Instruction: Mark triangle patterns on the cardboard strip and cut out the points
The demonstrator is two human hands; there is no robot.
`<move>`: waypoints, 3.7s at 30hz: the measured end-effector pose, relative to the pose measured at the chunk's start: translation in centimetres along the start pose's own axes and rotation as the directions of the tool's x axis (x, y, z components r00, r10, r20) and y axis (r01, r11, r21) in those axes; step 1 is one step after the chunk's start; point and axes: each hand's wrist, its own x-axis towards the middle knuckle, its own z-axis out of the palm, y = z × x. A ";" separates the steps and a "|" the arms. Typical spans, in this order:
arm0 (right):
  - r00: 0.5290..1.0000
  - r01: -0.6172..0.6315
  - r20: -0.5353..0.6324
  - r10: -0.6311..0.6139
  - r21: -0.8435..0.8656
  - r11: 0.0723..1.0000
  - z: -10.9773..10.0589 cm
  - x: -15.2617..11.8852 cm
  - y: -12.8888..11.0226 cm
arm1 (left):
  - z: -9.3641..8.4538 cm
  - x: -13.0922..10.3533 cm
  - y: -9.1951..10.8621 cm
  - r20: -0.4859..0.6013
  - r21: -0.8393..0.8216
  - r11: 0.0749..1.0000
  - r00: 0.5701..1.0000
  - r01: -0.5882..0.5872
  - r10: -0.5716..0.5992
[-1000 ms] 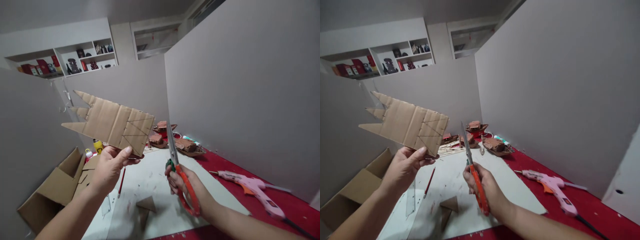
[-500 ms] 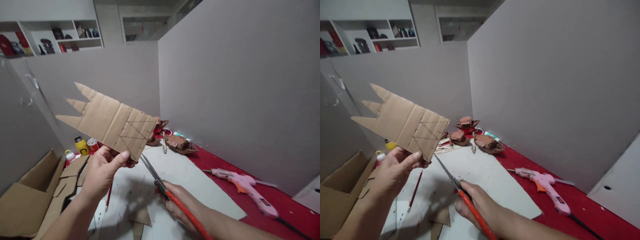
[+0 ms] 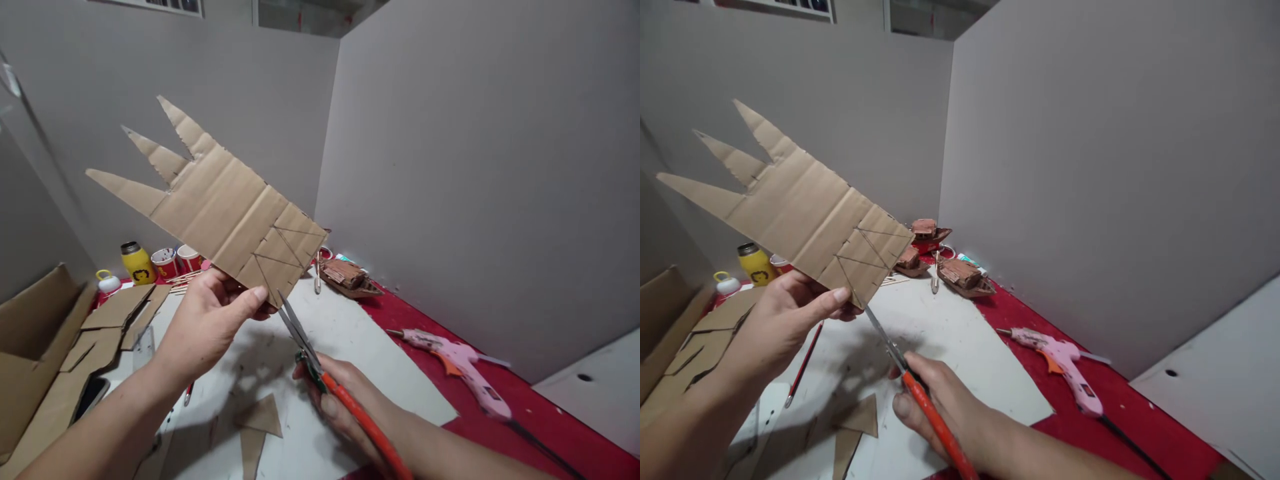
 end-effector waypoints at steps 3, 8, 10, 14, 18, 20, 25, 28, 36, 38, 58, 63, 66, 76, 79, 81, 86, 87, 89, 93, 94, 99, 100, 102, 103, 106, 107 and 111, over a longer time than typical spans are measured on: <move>1.000 -0.005 -0.003 0.004 -0.039 0.999 -0.1 0.2 -0.6 | 0.4 0.1 -0.2 -0.008 -0.028 0.999 0.999 0.045 -0.045; 1.000 -0.012 -0.009 0.011 -0.053 0.999 -0.1 0.4 -0.4 | 0.6 0.3 -0.8 -0.036 -0.044 0.997 0.998 0.057 -0.058; 1.000 -0.021 -0.013 0.021 -0.052 0.998 -0.1 0.4 -0.2 | 0.6 0.3 -0.9 -0.039 -0.036 0.998 0.998 0.054 -0.055; 0.999 -0.038 -0.023 0.037 -0.041 0.998 -0.1 0.2 0.1 | 0.7 0.3 -1.1 -0.044 -0.031 0.998 0.997 0.057 -0.058; 0.999 -0.054 -0.011 0.053 -0.011 0.999 0.0 0.2 0.2 | 0.8 0.4 -1.2 -0.031 -0.061 0.996 0.997 0.065 -0.067; 0.998 -0.067 -0.011 0.067 0.006 0.998 0.1 0.2 0.2 | 0.8 0.4 -1.3 -0.026 -0.074 0.995 0.997 0.069 -0.071; 0.997 -0.073 -0.029 0.074 0.038 0.997 0.3 0.2 0.3 | 0.9 0.4 -1.3 -0.027 -0.068 0.994 0.996 0.084 -0.086; 0.997 -0.067 -0.029 0.069 0.041 0.997 0.3 0.1 0.5 | 0.8 0.4 -1.4 -0.020 -0.068 0.994 0.996 0.087 -0.088; 0.997 -0.073 -0.030 0.077 0.116 0.991 0.6 0.0 2.2 | 0.8 0.3 -1.4 -0.020 -0.073 0.991 0.993 0.112 -0.113; 0.993 -0.103 -0.035 0.108 0.141 0.985 0.8 0.1 2.7 | 0.9 0.3 -1.4 -0.024 -0.068 0.991 0.993 0.115 -0.116; 0.984 -0.134 -0.104 0.148 0.127 0.983 1.0 -0.1 1.4 | 0.8 0.3 -1.6 -0.013 -0.038 0.995 0.995 0.096 -0.097; 0.983 -0.126 -0.121 0.138 0.104 0.987 1.1 -0.2 1.1 | 0.8 0.4 -1.8 -0.015 -0.062 0.993 0.995 0.099 -0.100; 0.981 -0.128 -0.135 0.138 0.080 0.989 1.1 -0.1 1.1 | 0.9 0.4 -1.8 -0.018 -0.074 0.993 0.995 0.097 -0.098; 0.995 -0.089 -0.037 0.090 0.025 0.996 0.0 -0.3 0.6 | 1.2 0.4 -1.5 -0.007 -0.073 0.993 0.995 0.095 -0.096; 0.992 -0.104 -0.069 0.105 0.024 0.994 0.1 -0.3 0.8 | 1.2 0.4 -1.8 0.002 -0.060 0.995 0.997 0.082 -0.082; 0.993 -0.100 -0.068 0.101 0.017 0.995 0.1 -0.4 0.9 | 1.1 0.5 -2.0 0.004 -0.047 0.995 0.996 0.087 -0.087; 0.990 -0.092 -0.101 0.097 0.052 0.994 0.4 -0.3 0.9 | 1.1 0.5 -1.9 0.003 -0.056 0.993 0.994 0.105 -0.105; 0.989 -0.089 -0.115 0.097 0.074 0.993 0.4 -0.3 0.9 | 1.1 0.5 -1.9 0.005 -0.057 0.993 0.995 0.103 -0.103; 0.990 -0.077 -0.112 0.088 0.105 0.992 0.5 -0.3 0.8 | 1.1 0.5 -1.9 0.013 -0.057 0.993 0.995 0.099 -0.098; 0.995 -0.060 -0.070 0.069 0.124 0.990 0.4 -0.3 0.8 | 1.2 0.4 -1.8 0.023 -0.058 0.993 0.994 0.104 -0.103; 0.995 -0.061 -0.074 0.071 0.130 0.990 0.4 -0.3 0.7 | 1.2 0.4 -1.8 0.022 -0.060 0.993 0.994 0.106 -0.105; 0.991 -0.067 -0.100 0.084 0.164 0.984 0.7 -0.3 0.6 | 1.2 0.4 -1.7 0.032 -0.071 0.991 0.994 0.111 -0.109; 0.991 -0.067 -0.105 0.085 0.170 0.983 0.7 -0.3 0.6 | 1.2 0.4 -1.7 0.034 -0.072 0.991 0.993 0.112 -0.110; 0.990 -0.064 -0.116 0.086 0.180 0.982 0.9 -0.3 0.6 | 1.3 0.4 -1.6 0.033 -0.073 0.991 0.993 0.116 -0.114; 0.989 -0.065 -0.118 0.088 0.186 0.980 0.9 -0.4 0.5 | 1.3 0.4 -1.6 0.032 -0.075 0.990 0.993 0.118 -0.116; 0.989 -0.077 -0.110 0.102 0.213 0.974 1.0 -0.5 0.7 | 1.3 0.3 -1.5 0.032 -0.074 0.990 0.993 0.120 -0.117; 0.989 -0.078 -0.106 0.103 0.220 0.972 1.0 -0.6 0.7 | 1.3 0.3 -1.5 0.033 -0.070 0.990 0.992 0.120 -0.118; 0.988 -0.091 -0.099 0.117 0.232 0.968 1.1 -0.7 1.1 | 1.4 0.1 -1.4 0.031 -0.052 0.991 0.992 0.121 -0.120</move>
